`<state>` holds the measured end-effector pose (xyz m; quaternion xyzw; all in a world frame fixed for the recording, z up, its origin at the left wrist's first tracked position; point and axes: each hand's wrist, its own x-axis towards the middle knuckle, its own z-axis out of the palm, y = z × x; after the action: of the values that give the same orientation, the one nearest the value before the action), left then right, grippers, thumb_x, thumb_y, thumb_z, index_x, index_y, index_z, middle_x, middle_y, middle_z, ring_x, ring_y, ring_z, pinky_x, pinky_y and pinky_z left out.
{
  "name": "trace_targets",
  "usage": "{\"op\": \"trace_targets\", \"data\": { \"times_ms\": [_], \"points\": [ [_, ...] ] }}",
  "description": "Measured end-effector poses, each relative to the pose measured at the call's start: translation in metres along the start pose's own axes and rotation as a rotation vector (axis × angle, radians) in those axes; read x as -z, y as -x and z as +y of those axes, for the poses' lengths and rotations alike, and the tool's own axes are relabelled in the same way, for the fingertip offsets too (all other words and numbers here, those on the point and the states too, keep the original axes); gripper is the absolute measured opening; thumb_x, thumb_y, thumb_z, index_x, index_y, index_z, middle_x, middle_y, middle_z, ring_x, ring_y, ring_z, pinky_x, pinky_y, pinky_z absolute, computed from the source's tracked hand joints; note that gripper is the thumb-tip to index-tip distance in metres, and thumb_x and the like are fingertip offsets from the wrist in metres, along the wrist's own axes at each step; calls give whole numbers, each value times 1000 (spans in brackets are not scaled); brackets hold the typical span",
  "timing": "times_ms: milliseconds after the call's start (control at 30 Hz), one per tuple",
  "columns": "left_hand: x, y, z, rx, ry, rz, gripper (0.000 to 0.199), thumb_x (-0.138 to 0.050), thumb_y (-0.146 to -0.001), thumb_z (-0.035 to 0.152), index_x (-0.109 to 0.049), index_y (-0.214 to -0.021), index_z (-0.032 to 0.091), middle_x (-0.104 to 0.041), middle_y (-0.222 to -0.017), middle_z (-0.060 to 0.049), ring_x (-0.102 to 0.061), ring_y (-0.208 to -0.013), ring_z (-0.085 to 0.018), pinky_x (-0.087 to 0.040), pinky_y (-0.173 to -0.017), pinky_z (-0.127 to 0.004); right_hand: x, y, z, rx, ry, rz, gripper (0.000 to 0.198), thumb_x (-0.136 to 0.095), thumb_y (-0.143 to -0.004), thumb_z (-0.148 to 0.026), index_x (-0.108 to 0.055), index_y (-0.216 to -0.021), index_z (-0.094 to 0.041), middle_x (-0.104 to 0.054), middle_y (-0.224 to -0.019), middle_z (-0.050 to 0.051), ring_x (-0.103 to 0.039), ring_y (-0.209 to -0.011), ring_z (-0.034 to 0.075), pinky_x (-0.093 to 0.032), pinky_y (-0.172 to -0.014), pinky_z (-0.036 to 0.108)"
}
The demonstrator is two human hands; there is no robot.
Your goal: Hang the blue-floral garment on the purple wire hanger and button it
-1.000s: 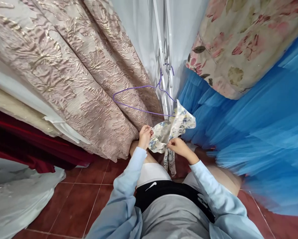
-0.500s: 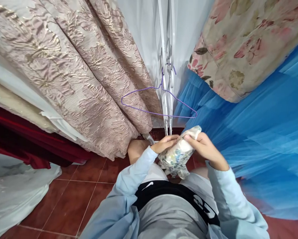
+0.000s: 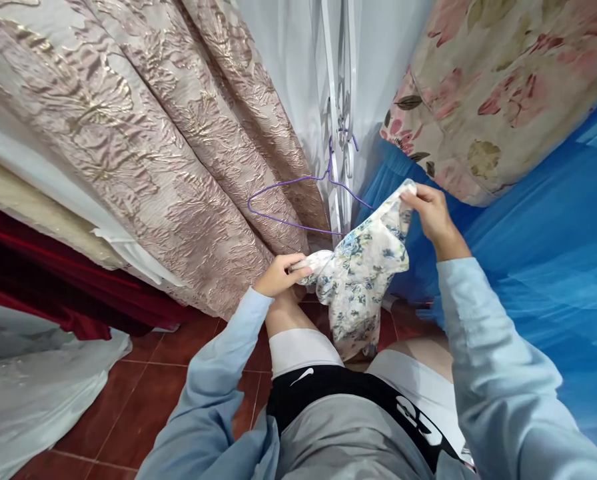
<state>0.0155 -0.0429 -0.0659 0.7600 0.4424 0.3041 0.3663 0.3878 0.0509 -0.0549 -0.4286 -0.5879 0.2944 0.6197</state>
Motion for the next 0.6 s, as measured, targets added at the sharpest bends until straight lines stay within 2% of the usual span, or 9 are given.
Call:
{"op": "trace_targets", "data": {
  "times_ms": [133,267,333,433,500,600],
  "points": [
    [15,6,25,-46,43,78,36,-67,-86,50,-68,-83,14,-64,-78,-2,-56,-74,-15,-44,-68,-24,-49,-16,4,-60,82,-38,35,-65,-83,-53,-62,-71,-20,-57,-67,-1,-52,-65,16,-45,-65,30],
    [29,6,36,-21,66,24,33,-69,-85,47,-68,-91,14,-68,-83,-3,-60,-74,-15,-45,-66,-24,-85,-6,-4,-9,202,-42,40,-53,-90,-54,-61,-73,-19,-61,-72,1,-54,-72,18,-43,-71,31],
    [44,5,31,-13,-58,-51,31,-68,-85,44,-69,-95,15,-70,-87,-4,-62,-78,-17,-47,-69,-25,-88,-2,-8,5,260,-19,40,-51,-90,-53,-61,-72,-18,-62,-72,2,-54,-72,19,-42,-71,31],
    [76,0,6,-30,-385,-139,23,-65,-84,36,-71,-91,15,-69,-83,-4,-62,-79,-19,-47,-75,-30,-76,-3,-11,-6,307,-14,37,-54,-89,-48,-63,-71,-17,-61,-70,1,-52,-69,18,-40,-69,30],
    [100,-9,-16,-31,-604,-121,18,-61,-81,31,-70,-82,16,-66,-78,-6,-60,-78,-22,-47,-78,-34,-65,-7,-14,-15,329,-25,32,-57,-87,-44,-64,-71,-17,-61,-69,1,-51,-67,17,-39,-67,29],
    [130,-29,-42,24,-804,1,18,-58,-80,27,-72,-85,17,-66,-80,-9,-60,-90,-27,-47,-86,-41,-56,-12,-19,-63,349,-61,31,-61,-85,-43,-62,-67,-18,-55,-63,-1,-45,-63,16,-37,-64,29]
  ]
}}
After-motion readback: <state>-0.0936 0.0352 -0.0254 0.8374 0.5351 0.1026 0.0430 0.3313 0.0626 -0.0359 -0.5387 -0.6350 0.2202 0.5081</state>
